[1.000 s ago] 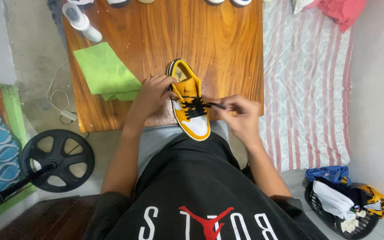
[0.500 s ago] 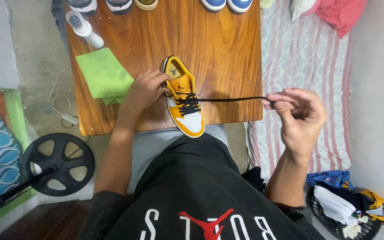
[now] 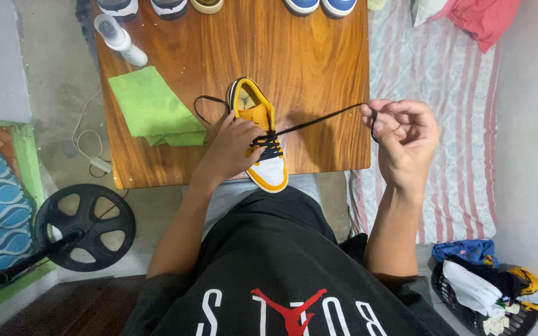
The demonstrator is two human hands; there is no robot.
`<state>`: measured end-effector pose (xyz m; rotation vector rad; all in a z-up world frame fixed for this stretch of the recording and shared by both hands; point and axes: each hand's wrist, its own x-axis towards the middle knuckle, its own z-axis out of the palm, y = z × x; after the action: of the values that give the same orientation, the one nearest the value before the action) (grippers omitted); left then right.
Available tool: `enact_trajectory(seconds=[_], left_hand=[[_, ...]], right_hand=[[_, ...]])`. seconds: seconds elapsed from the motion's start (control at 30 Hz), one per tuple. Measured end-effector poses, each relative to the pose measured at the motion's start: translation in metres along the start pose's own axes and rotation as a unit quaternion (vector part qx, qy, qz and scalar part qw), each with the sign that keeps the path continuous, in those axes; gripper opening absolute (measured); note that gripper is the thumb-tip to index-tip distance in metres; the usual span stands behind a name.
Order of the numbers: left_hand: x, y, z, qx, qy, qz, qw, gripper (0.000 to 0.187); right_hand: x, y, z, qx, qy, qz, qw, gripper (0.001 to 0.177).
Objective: The person laces two shoes with black laces by hand while the shoes are on a table.
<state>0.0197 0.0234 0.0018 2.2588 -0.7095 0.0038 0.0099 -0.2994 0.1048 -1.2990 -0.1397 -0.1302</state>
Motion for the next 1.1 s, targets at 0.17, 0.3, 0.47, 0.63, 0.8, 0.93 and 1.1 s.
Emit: enact_trajectory(seconds=[0.17,0.3,0.47,0.63,0.8,0.93,1.1], left_hand=[[-0.003,0.010,-0.009,-0.062,0.010,-0.012,0.998,0.019],[0.001,0.034,-0.031,-0.168,0.016,-0.014,0.986,0.021],[0.006,0.059,-0.062,-0.249,-0.018,-0.022,0.968,0.016],[0.002,0.072,-0.081,-0.252,-0.017,-0.018,0.967,0.011],[-0.010,0.084,-0.090,-0.253,-0.006,0.033,0.967,0.010],[-0.015,0.093,-0.091,-0.246,-0.036,0.015,0.968,0.014],[-0.014,0.104,-0.088,-0.284,-0.051,0.019,0.957,0.017]], right_hand=[[0.004,0.017,-0.011,-0.025,0.036,-0.023,0.999,0.023],[0.005,0.028,-0.012,0.021,0.057,-0.010,0.998,0.013],[0.003,0.034,0.009,0.024,0.065,0.055,0.996,0.025],[0.000,0.035,0.028,0.054,0.028,0.098,0.993,0.031],[-0.002,0.034,0.035,-0.018,-0.064,0.121,0.990,0.031],[-0.007,0.039,0.039,0.014,-0.082,0.102,0.991,0.033],[-0.014,0.045,0.038,0.114,-0.140,0.104,0.978,0.030]])
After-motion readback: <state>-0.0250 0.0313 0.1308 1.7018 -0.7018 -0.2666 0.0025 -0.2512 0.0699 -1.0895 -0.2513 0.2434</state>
